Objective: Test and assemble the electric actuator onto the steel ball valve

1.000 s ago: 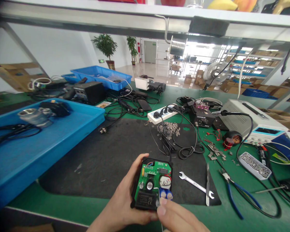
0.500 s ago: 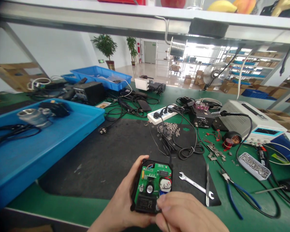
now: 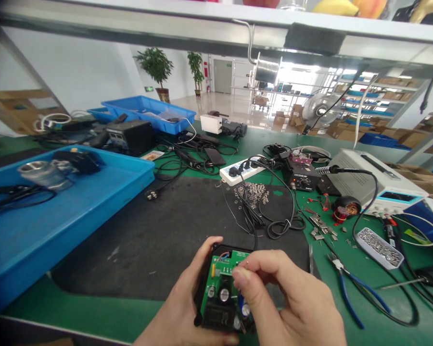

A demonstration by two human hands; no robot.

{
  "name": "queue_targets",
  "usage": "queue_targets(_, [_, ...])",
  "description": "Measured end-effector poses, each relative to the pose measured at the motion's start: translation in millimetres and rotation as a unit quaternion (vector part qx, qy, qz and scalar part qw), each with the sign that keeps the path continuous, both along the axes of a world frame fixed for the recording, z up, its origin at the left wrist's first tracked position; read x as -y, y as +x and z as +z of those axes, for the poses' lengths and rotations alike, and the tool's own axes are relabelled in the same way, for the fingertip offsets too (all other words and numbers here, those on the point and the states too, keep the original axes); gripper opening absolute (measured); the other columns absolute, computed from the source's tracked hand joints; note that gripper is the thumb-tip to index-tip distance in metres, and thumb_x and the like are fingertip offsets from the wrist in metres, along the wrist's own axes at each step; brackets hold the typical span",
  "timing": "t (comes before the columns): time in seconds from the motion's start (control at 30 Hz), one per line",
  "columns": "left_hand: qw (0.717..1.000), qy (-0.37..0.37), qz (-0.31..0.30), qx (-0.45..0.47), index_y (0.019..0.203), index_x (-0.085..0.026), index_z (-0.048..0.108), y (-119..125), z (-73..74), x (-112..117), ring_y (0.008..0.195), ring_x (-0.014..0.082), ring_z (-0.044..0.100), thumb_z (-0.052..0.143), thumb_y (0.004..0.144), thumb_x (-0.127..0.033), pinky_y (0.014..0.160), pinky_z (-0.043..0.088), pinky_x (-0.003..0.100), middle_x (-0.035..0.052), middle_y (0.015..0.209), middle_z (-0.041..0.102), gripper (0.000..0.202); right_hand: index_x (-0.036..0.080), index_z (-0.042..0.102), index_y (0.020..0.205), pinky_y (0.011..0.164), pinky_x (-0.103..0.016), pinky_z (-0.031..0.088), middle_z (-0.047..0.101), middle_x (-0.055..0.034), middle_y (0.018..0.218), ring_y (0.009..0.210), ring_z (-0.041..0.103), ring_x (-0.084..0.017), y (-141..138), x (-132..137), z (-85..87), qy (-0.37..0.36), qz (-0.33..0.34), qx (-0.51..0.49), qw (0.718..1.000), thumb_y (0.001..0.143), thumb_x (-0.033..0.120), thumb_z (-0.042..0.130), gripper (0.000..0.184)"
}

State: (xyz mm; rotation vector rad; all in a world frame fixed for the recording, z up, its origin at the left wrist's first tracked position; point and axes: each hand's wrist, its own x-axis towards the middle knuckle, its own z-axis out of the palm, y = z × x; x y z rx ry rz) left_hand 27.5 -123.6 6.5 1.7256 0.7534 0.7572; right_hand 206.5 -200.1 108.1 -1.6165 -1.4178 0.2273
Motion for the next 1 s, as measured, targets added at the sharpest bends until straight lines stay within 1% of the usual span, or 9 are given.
queue_targets(0.1, [1.0,0.021,0.004,-0.014,0.157,-0.034,0.024,-1,-0.8,0,0.133,0.0396,0.054,0.097,0.049,-0.051,0.115,0.042,0.057,0.0106,0.148,0.049,0.131,0.03,0.071,0.084,0.048,-0.009,0.052,0.071,0.0095,0.065,0.051,0.069,-0.008,-3,-8,7.9,-0.009,0.037,-0.037,0.999,0.093,0.029,0.067,0.01])
queue_targets(0.17, [0.999,0.03,0.001,-0.018,0.156,-0.036,0.024,-2,-1.0,-1,0.134,0.0401,0.053,0.098,0.048,-0.052,0.116,0.041,0.057,0.0098,0.15,0.047,0.132,0.03,0.071,0.086,0.049,-0.01,0.053,0.072,0.0099,0.066,0.051,0.068,-0.008,-3,-11,10.6,-0.007,0.042,-0.026,0.999,0.094,0.029,0.066,0.01])
queue_targets(0.27, [1.0,0.017,-0.005,-0.002,0.156,-0.037,0.023,0,-0.3,-2,0.133,0.0381,0.055,0.098,0.05,-0.049,0.115,0.043,0.055,0.0085,0.148,0.05,0.131,0.031,0.071,0.088,0.051,-0.01,0.053,0.075,0.0096,0.072,0.054,0.071,-0.008,-4,-11,13.1,0.027,0.015,0.064,0.997,0.095,0.032,0.065,0.009])
queue_targets(0.33, [1.0,0.012,-0.003,0.008,0.157,-0.036,0.024,1,0.5,-3,0.132,0.0372,0.056,0.098,0.051,-0.047,0.115,0.043,0.054,0.0085,0.147,0.052,0.13,0.03,0.071,0.089,0.053,-0.011,0.054,0.077,0.0089,0.073,0.056,0.072,-0.009,-4,-10,13.0,0.067,-0.007,0.14,0.988,0.096,0.034,0.064,0.011])
queue_targets(0.4, [1.0,0.011,0.0,0.01,0.157,-0.034,0.025,2,1.3,-3,0.132,0.0378,0.056,0.098,0.051,-0.046,0.116,0.043,0.055,0.0097,0.147,0.053,0.129,0.03,0.07,0.091,0.057,-0.012,0.056,0.077,0.0089,0.073,0.056,0.073,-0.009,-4,-8,10.2,0.096,-0.018,0.178,0.979,0.097,0.036,0.063,0.011])
queue_targets(0.5, [1.0,0.001,0.003,0.009,0.158,-0.03,0.025,3,2.4,-2,0.134,0.0391,0.055,0.098,0.053,-0.046,0.118,0.04,0.056,0.0125,0.148,0.053,0.129,0.032,0.068,0.099,0.063,-0.013,0.057,0.078,0.0101,0.081,0.062,0.074,-0.009,-5,-5,2.5,0.091,-0.03,0.14,0.986,0.097,0.032,0.063,0.006])
queue_targets(0.6, [1.0,-0.008,0.003,0.015,0.159,-0.029,0.023,3,3.0,-3,0.137,0.0388,0.053,0.097,0.055,-0.047,0.12,0.038,0.056,0.0131,0.15,0.052,0.129,0.036,0.068,0.105,0.068,-0.014,0.057,0.076,0.0117,0.085,0.061,0.071,-0.007,-7,-5,-3.3,0.077,-0.021,0.071,0.994,0.097,0.027,0.065,0.013])
queue_targets(0.8, [0.999,-0.034,-0.004,0.043,0.157,-0.035,0.024,5,5.9,-4,0.14,0.0336,0.052,0.098,0.058,-0.042,0.122,0.038,0.05,0.0062,0.153,0.05,0.124,0.038,0.068,0.112,0.053,-0.012,0.051,0.073,0.0098,0.093,0.058,0.063,-0.004,-9,-9,-9.7,0.062,0.028,-0.029,0.997,0.098,0.025,0.064,0.019])
queue_targets(1.0, [0.995,-0.068,-0.019,0.069,0.155,-0.035,0.026,6,9.5,-4,0.137,0.03,0.055,0.098,0.058,-0.038,0.118,0.043,0.04,0.0025,0.15,0.054,0.121,0.038,0.068,0.113,0.054,-0.014,0.051,0.07,0.0079,0.093,0.059,0.063,-0.005,-9,-5,-15.8,0.074,0.016,-0.059,0.995,0.099,0.024,0.062,0.02])
